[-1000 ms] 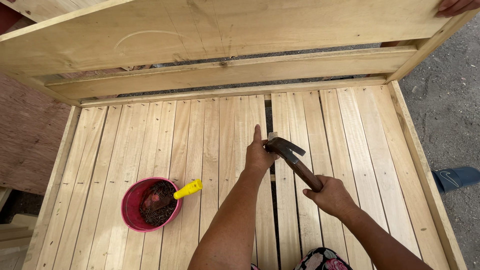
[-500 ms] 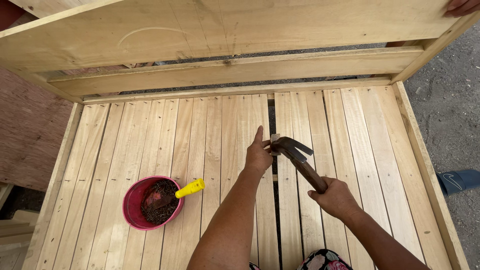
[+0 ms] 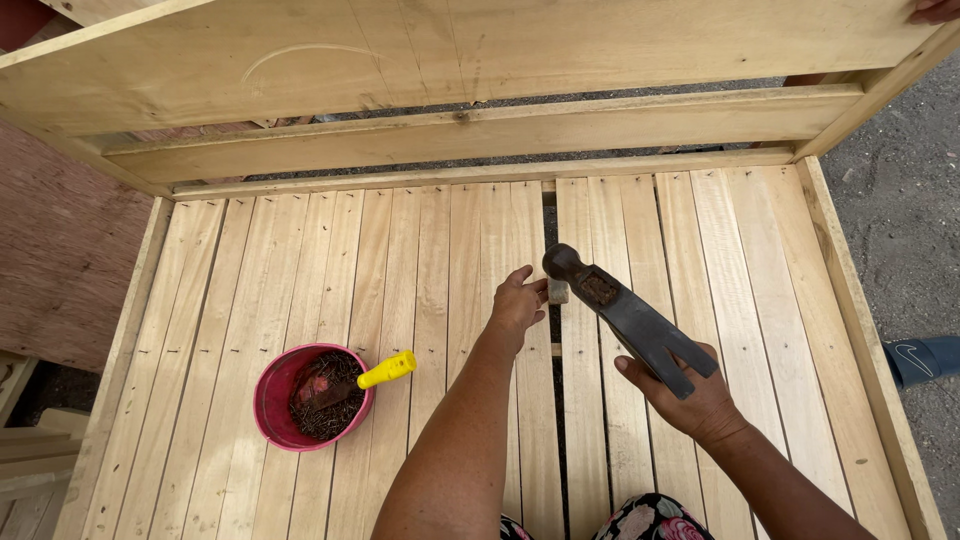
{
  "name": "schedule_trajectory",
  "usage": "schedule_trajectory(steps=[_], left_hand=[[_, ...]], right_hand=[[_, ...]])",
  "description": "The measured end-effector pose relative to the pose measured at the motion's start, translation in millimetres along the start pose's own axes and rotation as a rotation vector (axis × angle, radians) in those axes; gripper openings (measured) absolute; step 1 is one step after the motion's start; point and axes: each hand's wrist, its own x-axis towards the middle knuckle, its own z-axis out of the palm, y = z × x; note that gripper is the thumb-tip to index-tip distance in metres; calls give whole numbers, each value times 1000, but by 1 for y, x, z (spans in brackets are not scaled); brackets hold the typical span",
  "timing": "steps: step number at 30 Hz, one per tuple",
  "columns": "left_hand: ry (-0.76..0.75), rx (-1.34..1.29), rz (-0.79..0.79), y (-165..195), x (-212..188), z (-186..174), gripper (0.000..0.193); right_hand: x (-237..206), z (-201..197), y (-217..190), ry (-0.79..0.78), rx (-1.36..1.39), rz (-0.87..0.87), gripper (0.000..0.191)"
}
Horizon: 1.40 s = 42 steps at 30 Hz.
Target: The person uses a hammer and a small wooden block to tap wooden slats together on a bed frame. They repeatedly strike the block to close gaps between adjacent slats, working along the length of the bed base.
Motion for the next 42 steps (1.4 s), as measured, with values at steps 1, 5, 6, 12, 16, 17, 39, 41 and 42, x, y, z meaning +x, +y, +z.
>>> schedule_trajectory(steps=[1,5,6,12,16,17,39,41,42], left_hand=[[-3,-59,6,2,-1,0,62],[-7,-131,-79,12,-5,1,59],[-17,-116,-88,13,-7,1,61],[-41,399,89,30,-2,19,56],[17,729,119,17,-11,34,59],[31,738,113,14,-13,38,59],[91,743,53,25,-24,44,49],[82,737,29,27,-23,43,50],[80,732,21,28,-22,44,50]], right_hand=[[-1,3,2,-43,-22,82,34],[6,7,16,-166,-125,348,26],[7,8,22,-186,-148,398,22],[-2,14,72,-123,-129,440,35],[-10,25,97,-98,-80,384,37],[-11,27,100,-84,-69,355,36],[10,66,143,-114,-99,408,36],[-1,65,152,-64,-151,227,39],[-5,65,155,-35,-177,135,41]])
